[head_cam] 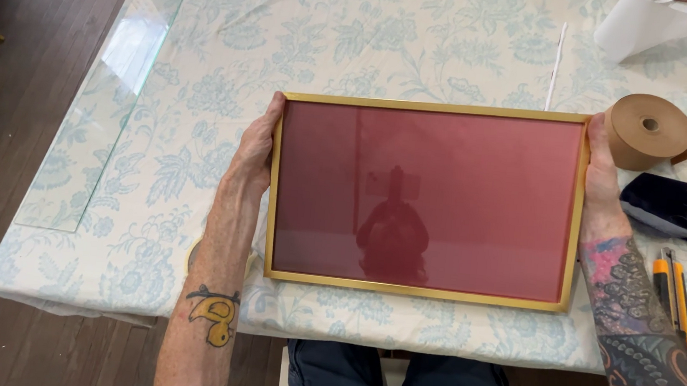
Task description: Applying masking tape to the back of a picture frame to secure the backing board.
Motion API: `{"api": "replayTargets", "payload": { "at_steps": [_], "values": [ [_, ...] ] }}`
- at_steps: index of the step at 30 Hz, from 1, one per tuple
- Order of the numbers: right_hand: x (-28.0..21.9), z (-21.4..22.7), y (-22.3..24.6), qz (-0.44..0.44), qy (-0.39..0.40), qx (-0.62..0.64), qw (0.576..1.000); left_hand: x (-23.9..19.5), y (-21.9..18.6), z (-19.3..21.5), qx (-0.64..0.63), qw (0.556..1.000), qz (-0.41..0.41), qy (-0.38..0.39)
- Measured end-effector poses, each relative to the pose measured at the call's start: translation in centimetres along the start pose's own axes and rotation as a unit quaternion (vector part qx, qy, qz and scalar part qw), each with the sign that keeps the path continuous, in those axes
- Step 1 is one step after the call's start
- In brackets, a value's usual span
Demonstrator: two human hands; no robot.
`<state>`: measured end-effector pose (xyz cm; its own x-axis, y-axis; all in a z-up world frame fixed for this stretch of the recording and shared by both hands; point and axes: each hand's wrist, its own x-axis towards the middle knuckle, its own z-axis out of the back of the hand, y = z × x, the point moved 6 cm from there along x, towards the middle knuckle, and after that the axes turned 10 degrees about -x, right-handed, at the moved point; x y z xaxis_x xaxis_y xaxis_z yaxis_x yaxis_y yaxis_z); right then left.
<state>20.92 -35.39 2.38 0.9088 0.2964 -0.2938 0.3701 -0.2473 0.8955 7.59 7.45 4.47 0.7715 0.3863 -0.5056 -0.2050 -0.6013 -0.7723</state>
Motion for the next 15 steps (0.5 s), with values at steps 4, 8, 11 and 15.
{"api": "replayTargets", "payload": {
  "at_steps": [4,8,11,15],
  "values": [
    [-0.9,-0.9,1.0,0.05,0.018,-0.023,0.998,0.8,0.0,0.4,-0.012,0.999,-0.017,0.036],
    [0.3,-0.4,0.9,0.077,0.036,0.007,0.996,0.3,-0.2,0.0,-0.024,0.999,-0.025,0.037],
    [1.0,1.0,0.4,0.089,0.003,-0.018,0.996,0.0,0.0,0.0,-0.005,1.0,-0.019,0.016],
    [1.2,1.2,-0.1,0.067,-0.007,-0.037,0.997,0.9,0.5,0.2,-0.025,0.999,-0.012,0.024]
  ]
}}
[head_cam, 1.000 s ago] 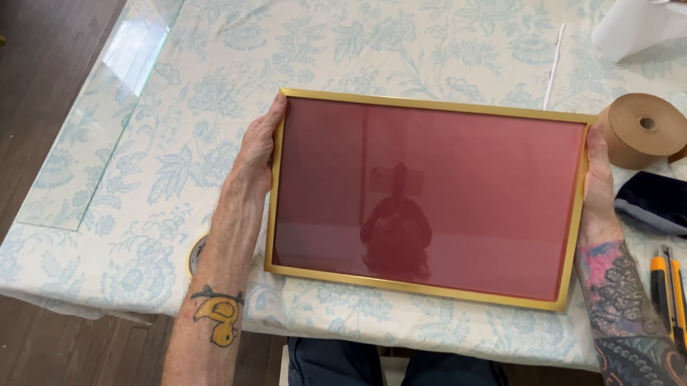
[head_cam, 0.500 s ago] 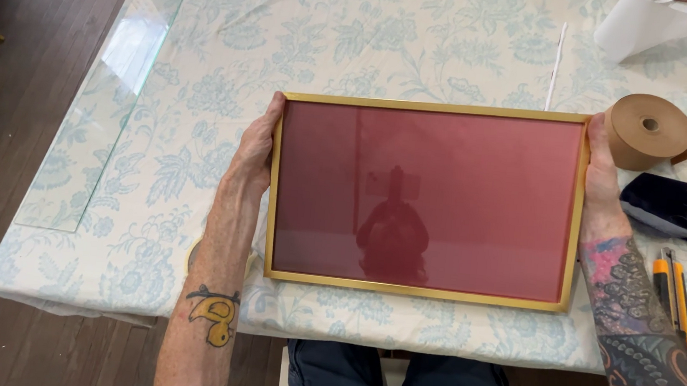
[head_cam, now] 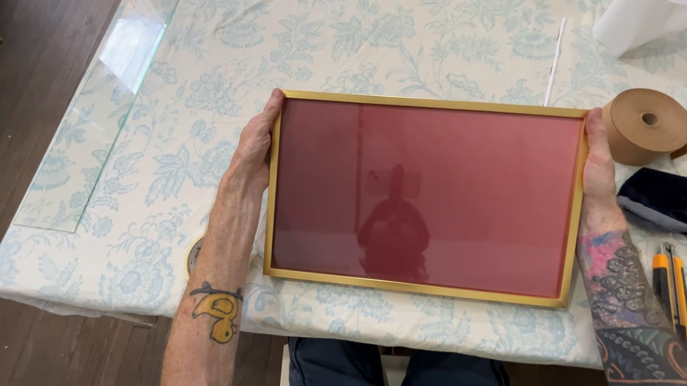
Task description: Applying masking tape to the back of a picture frame to secure the backing board.
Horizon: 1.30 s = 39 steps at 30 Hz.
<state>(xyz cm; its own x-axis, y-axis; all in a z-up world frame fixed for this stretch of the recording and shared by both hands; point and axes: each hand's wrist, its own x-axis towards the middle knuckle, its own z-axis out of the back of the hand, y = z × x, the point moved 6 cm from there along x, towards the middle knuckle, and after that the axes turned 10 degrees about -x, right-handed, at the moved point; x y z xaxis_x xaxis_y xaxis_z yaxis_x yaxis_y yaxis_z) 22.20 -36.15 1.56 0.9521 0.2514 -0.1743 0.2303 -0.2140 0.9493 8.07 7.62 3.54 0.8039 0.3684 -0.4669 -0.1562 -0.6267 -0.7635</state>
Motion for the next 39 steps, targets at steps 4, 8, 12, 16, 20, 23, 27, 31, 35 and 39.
{"api": "replayTargets", "payload": {
  "at_steps": [4,8,12,16,20,23,27,31,35,39],
  "values": [
    [0.3,0.4,-0.5,-0.016,-0.017,-0.003,1.0,0.6,0.1,0.3,0.001,1.0,-0.001,-0.004],
    [-0.1,0.2,-0.1,-0.021,-0.029,-0.029,0.999,0.1,0.0,0.0,-0.004,1.0,-0.001,-0.009],
    [-1.7,-1.8,3.0,-0.034,-0.047,-0.074,0.996,-2.2,-2.2,-1.5,0.039,0.999,-0.012,-0.006],
    [-0.3,-1.4,7.9,0.103,0.026,-0.106,0.989,-4.8,-6.5,-4.1,0.019,0.984,-0.134,0.12],
    [-6.0,-6.7,14.4,0.211,0.108,-0.27,0.933,-7.8,-8.7,-5.3,-0.03,0.958,-0.217,0.186],
    [-6.8,-4.9,14.3,0.193,0.006,-0.168,0.967,-10.4,-9.6,-6.4,0.059,0.921,-0.341,0.177],
    [-9.1,-3.1,12.2,0.242,-0.033,-0.078,0.966,-12.5,-8.0,-5.7,0.064,0.906,-0.389,0.157],
    [-12.0,-2.2,9.7,0.282,-0.035,-0.088,0.955,-14.6,-4.7,-3.7,0.047,0.913,-0.371,0.163],
    [-16.5,-0.6,6.8,0.275,-0.03,-0.139,0.951,-19.2,-1.5,-2.1,0.123,0.92,-0.36,0.097],
    [-20.6,-0.1,3.1,0.172,-0.032,-0.25,0.952,-21.1,4.1,2.3,0.166,0.951,-0.253,-0.07]
  ]
}}
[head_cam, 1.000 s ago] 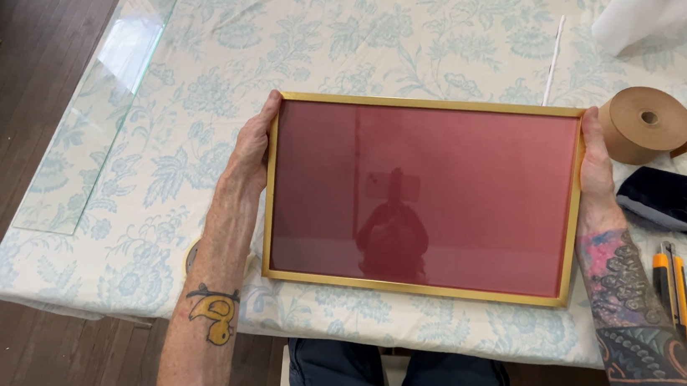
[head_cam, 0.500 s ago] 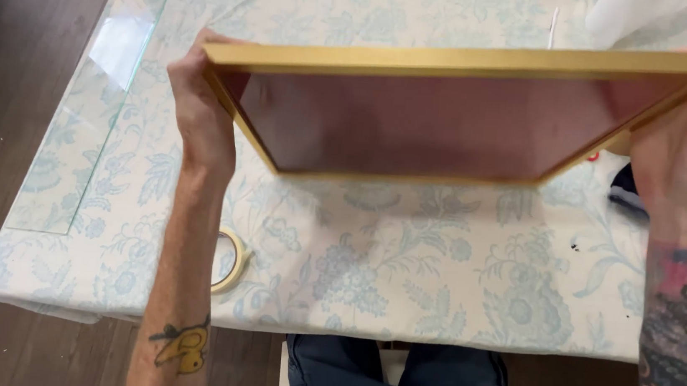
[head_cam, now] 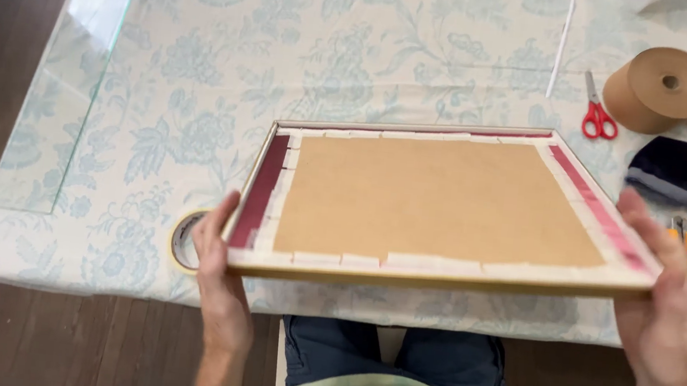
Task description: Applying masking tape to the back of a picture frame to secure the backing board.
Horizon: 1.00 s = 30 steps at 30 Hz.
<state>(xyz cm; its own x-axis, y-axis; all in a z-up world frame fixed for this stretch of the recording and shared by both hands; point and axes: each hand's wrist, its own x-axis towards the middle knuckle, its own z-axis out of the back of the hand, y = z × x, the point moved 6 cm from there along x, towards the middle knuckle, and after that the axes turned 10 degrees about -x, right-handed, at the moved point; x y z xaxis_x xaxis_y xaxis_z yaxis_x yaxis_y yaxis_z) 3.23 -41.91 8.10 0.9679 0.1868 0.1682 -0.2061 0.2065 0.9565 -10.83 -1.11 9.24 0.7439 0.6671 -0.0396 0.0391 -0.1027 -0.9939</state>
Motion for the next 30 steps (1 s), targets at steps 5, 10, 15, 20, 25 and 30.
{"api": "replayTargets", "payload": {
  "at_steps": [5,10,15,20,25,30],
  "values": [
    [-3.0,-0.7,-1.8,0.015,0.029,-0.119,0.992,-3.4,4.2,1.4,-0.016,0.998,-0.03,-0.06],
    [-2.1,-1.8,-1.4,-0.016,0.057,-0.148,0.987,-4.1,6.3,0.8,0.169,0.985,-0.02,-0.01],
    [-1.2,-1.7,-2.4,-0.015,0.081,-0.123,0.989,-3.4,5.7,-0.3,0.259,0.965,-0.046,0.021],
    [-0.7,-2.5,-2.7,-0.029,0.106,-0.157,0.982,-2.5,5.8,-0.6,0.32,0.942,-0.078,0.066],
    [-1.0,-1.3,-4.8,-0.044,0.114,-0.186,0.975,-3.3,4.5,0.7,0.365,0.915,-0.125,0.118],
    [-1.0,-1.9,-2.9,0.02,0.059,-0.228,0.972,-0.9,3.5,6.5,0.516,0.826,-0.225,0.004]
  ]
}}
